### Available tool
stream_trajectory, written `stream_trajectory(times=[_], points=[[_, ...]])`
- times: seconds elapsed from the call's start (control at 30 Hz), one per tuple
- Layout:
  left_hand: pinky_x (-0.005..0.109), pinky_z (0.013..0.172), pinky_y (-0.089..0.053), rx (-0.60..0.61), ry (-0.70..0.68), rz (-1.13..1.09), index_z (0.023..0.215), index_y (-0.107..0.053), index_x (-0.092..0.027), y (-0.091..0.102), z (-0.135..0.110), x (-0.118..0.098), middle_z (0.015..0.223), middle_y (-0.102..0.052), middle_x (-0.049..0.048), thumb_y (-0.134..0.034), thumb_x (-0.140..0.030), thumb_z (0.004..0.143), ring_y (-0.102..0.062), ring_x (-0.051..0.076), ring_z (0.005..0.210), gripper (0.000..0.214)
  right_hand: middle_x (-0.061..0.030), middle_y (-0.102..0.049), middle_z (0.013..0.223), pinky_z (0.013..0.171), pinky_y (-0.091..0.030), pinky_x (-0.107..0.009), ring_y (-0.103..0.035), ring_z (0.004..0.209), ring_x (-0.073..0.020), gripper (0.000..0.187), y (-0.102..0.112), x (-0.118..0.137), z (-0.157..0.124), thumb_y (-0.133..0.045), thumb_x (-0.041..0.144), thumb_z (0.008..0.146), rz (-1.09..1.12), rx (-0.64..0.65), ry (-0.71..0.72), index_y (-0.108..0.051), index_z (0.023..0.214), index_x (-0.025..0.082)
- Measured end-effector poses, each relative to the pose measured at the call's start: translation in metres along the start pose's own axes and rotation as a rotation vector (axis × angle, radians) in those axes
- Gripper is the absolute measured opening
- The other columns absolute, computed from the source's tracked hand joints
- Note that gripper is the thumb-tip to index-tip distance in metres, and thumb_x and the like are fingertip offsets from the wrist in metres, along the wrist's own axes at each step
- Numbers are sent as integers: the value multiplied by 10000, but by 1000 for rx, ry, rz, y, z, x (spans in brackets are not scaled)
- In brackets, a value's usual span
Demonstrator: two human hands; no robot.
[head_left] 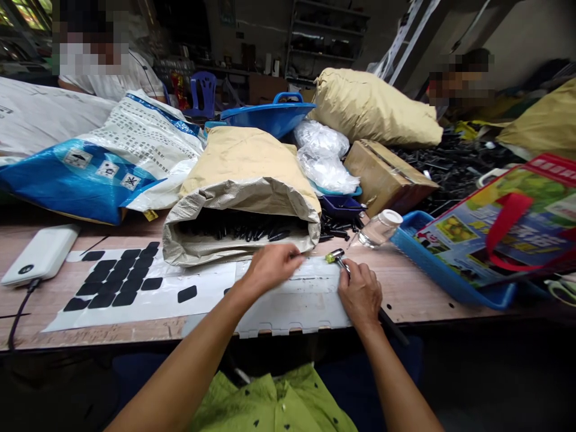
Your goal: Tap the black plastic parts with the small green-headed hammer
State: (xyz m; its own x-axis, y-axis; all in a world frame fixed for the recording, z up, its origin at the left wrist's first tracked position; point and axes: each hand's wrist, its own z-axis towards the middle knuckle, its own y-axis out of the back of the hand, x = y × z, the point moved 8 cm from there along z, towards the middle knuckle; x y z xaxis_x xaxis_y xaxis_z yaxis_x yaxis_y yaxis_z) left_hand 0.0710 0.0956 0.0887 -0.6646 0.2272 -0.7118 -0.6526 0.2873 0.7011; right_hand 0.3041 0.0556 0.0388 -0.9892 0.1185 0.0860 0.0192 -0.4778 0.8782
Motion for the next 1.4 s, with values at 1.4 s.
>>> stream_trajectory(times=[1.4], points=[[346, 821, -404, -159, -129, -22, 923, -782, -237, -43, -19, 51, 861, -663, 16, -813, -272, 784, -541, 222, 910, 147, -61, -716, 1122, 899, -521, -322, -661, 1003, -182, 311, 47, 58, -36, -524, 329, 1006, 847, 258, 26, -679, 1261, 243]])
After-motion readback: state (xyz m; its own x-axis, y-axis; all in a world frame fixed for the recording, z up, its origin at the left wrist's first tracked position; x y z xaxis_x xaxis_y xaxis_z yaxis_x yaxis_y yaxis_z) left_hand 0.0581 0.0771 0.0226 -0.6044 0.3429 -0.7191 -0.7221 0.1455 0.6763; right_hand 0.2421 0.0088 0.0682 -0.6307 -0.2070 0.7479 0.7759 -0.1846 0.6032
